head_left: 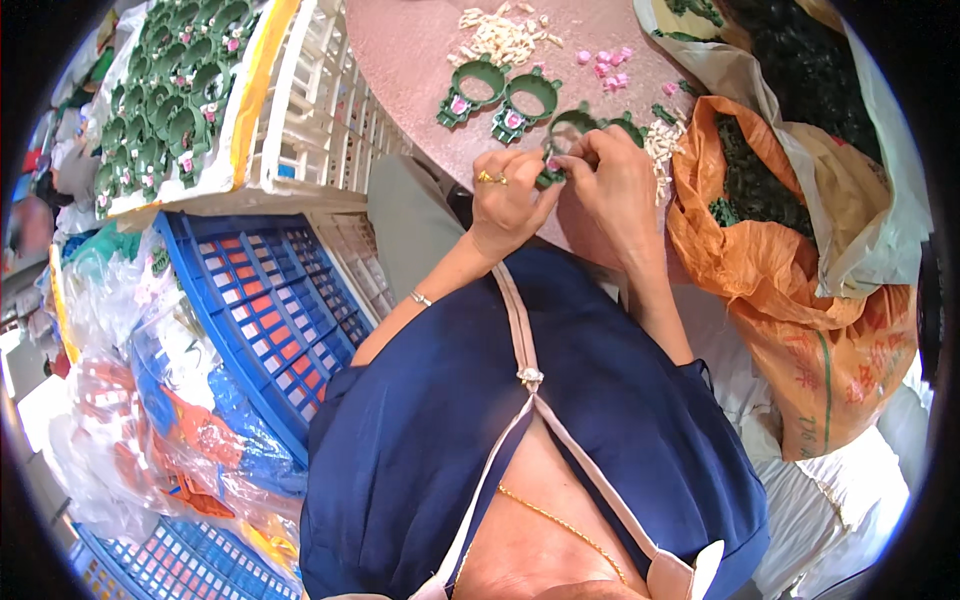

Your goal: The recorder is assembling small plastic decorative components by attaching floral pieces to green ring-shaped bases.

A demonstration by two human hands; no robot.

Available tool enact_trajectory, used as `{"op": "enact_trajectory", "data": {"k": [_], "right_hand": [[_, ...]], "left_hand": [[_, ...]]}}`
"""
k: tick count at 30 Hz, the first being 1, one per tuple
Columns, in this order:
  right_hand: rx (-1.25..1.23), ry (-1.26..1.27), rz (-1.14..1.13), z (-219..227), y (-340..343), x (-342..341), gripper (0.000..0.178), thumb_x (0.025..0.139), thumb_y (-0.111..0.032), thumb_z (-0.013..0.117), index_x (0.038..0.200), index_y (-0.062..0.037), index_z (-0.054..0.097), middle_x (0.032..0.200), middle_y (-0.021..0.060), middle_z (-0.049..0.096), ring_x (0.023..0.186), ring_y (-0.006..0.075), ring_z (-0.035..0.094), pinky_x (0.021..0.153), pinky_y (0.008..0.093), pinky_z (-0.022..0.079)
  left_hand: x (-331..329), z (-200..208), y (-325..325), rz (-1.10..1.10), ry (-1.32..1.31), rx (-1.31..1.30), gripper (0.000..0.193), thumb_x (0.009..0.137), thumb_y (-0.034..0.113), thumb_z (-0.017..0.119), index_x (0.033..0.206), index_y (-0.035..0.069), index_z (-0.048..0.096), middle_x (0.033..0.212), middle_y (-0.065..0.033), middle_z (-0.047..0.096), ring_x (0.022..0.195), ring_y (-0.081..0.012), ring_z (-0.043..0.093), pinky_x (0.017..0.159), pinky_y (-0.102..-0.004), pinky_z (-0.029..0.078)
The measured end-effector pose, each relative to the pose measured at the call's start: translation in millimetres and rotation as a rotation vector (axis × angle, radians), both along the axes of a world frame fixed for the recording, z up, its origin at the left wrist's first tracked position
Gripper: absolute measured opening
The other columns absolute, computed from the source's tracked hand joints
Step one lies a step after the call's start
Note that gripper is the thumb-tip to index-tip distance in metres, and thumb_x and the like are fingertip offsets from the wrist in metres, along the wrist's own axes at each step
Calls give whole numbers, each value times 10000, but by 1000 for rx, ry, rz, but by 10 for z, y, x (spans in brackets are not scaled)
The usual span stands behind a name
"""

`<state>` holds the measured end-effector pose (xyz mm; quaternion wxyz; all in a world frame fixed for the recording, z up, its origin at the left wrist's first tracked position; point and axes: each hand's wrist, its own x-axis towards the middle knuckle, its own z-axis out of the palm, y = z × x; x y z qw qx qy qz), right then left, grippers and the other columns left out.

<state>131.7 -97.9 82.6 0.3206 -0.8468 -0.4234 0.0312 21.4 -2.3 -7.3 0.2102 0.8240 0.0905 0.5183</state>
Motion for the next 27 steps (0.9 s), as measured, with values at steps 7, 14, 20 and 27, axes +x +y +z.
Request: {"op": "enact_trajectory", "data": {"k": [7, 14, 20, 27], "right_hand": [[-62, -311, -254, -171, 74, 823, 194, 835, -189, 715, 1014, -117, 736, 955, 135, 693, 907, 341, 652, 806, 477, 475], [-35, -428, -124, -475, 315, 1152, 172, 832, -181, 715, 995, -166, 767, 942, 147, 672, 926, 332, 633, 841, 480, 442], [116, -50, -164, -201, 128, 1025, 179, 848, -174, 709, 975, -59, 760, 936, 181, 708, 862, 353, 679, 773, 406, 519], [7, 400, -144, -36, -276, 531, 208, 855, -162, 726, 908, 39, 716, 802, 131, 733, 726, 161, 689, 664, 300, 515]], "left_hand": [[31, 63, -10, 212, 223, -46, 482, 716, 129, 795, 1125, 47, 553, 982, -95, 635, 961, -279, 583, 890, -425, 382], [67, 121, -19, 190, 228, -12, 528, 713, 194, 819, 1152, 62, 557, 1184, -101, 592, 1093, -292, 524, 930, -433, 348], [31, 77, 1, 156, 221, -35, 538, 698, 203, 832, 1150, 82, 566, 1246, -92, 575, 1124, -291, 515, 955, -433, 330], [10, 83, -2, 153, 227, -7, 569, 695, 169, 846, 1183, 70, 570, 1246, -86, 596, 1117, -288, 518, 969, -432, 342]]}}
